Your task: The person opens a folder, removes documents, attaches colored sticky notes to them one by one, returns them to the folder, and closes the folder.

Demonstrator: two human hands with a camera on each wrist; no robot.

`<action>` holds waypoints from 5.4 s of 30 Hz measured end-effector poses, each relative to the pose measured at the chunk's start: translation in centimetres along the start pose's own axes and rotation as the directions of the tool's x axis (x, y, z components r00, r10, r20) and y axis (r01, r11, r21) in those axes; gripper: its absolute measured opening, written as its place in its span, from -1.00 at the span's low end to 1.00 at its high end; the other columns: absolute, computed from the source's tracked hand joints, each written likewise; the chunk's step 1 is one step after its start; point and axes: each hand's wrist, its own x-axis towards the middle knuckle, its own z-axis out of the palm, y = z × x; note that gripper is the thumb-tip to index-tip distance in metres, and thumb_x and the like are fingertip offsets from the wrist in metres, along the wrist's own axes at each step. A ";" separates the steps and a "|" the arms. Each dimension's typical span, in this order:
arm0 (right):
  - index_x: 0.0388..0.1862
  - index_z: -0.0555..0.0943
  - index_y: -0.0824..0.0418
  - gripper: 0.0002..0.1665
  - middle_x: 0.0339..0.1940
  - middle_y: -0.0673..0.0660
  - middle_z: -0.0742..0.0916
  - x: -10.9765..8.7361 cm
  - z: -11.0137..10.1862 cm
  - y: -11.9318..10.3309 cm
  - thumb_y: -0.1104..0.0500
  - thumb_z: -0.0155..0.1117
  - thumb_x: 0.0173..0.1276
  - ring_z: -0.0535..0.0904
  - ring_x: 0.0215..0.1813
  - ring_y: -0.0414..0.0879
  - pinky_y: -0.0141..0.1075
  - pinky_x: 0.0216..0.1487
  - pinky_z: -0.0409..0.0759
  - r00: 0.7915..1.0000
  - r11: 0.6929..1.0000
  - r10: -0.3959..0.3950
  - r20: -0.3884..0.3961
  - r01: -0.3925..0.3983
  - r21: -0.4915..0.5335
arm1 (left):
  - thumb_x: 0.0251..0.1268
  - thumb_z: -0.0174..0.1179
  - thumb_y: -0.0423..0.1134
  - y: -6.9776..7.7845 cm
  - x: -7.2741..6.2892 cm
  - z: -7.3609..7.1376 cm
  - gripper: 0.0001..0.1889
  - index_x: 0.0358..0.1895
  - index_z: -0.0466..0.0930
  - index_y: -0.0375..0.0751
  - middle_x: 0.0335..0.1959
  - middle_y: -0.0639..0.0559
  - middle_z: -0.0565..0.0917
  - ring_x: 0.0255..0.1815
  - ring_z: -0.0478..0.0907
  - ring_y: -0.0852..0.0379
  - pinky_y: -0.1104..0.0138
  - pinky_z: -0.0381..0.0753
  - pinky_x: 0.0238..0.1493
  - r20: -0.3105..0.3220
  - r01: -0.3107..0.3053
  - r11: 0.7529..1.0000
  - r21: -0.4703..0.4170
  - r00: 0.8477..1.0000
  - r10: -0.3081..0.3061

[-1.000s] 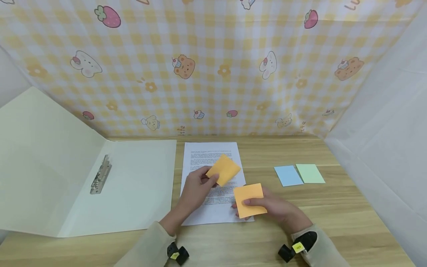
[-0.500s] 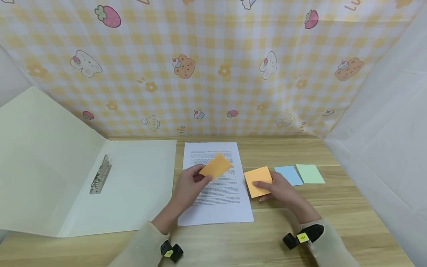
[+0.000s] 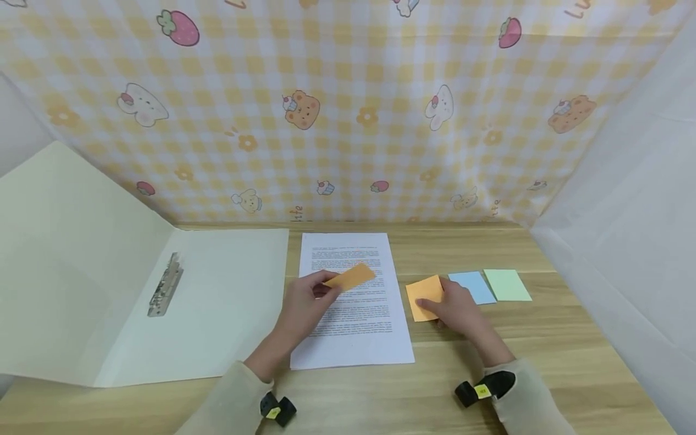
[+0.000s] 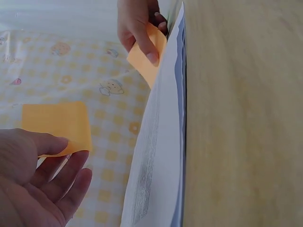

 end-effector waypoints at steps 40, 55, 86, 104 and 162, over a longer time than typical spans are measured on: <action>0.19 0.59 0.42 -0.57 -0.15 0.15 0.76 0.3 3.6 -7.9 0.16 0.25 0.49 0.76 -0.23 -0.15 -0.34 -0.19 0.77 0.967 0.649 0.030 0.252 -0.211 0.731 | 0.12 0.39 -0.55 0.3 -0.7 0.2 -0.72 -0.22 0.83 -0.07 -0.19 0.10 0.83 -0.07 0.76 0.12 0.29 0.74 0.02 0.028 -0.415 0.815 0.405 0.896 0.442; 0.17 0.62 0.33 -0.63 -0.15 0.16 0.79 0.8 5.1 -8.3 0.18 0.27 0.47 0.72 -0.26 -0.11 -0.33 -0.29 0.76 0.976 0.673 0.051 0.212 -0.190 0.715 | 0.35 0.33 -0.26 -0.2 0.4 -0.3 -0.83 -0.08 0.76 -0.22 -0.28 0.00 0.77 -0.39 0.56 0.22 0.48 0.55 -0.38 -0.043 0.039 0.968 0.247 0.999 -0.029; -0.13 0.80 0.20 -0.81 -0.42 0.09 0.75 3.6 9.8 -11.7 0.15 0.35 0.40 0.55 -0.48 -0.20 -0.43 -0.51 0.56 0.983 0.938 -0.151 -0.109 0.177 0.296 | 0.36 0.30 -0.24 -2.7 2.0 -2.6 -0.85 -0.22 0.78 -0.24 -0.34 -0.06 0.76 -0.38 0.59 0.09 0.35 0.57 -0.35 -0.057 0.280 0.904 0.322 0.959 -0.277; -0.18 0.82 0.14 -0.86 -0.34 0.03 0.81 3.6 10.9 -11.5 0.15 0.40 0.36 0.54 -0.40 -0.22 -0.42 -0.34 0.51 0.960 0.962 -0.204 -0.194 0.233 0.141 | 0.32 0.32 -0.28 -3.4 2.0 -2.4 -0.88 -0.27 0.78 -0.26 -0.41 -0.05 0.72 -0.45 0.54 0.10 0.38 0.53 -0.40 -0.046 0.270 0.880 0.390 0.961 -0.274; 0.58 0.24 0.24 -0.30 0.63 0.09 0.32 0.5 12.0 -11.3 -0.09 -0.19 0.62 0.17 0.67 -0.09 -0.12 0.68 0.10 0.818 0.754 -0.545 0.183 0.574 -0.320 | 0.49 0.16 -0.14 -2.3 -1.6 -3.4 -0.52 0.41 0.48 -0.16 0.49 -0.07 0.45 0.53 0.32 -0.30 -0.20 0.35 0.46 0.336 -0.164 0.667 0.727 0.932 -0.136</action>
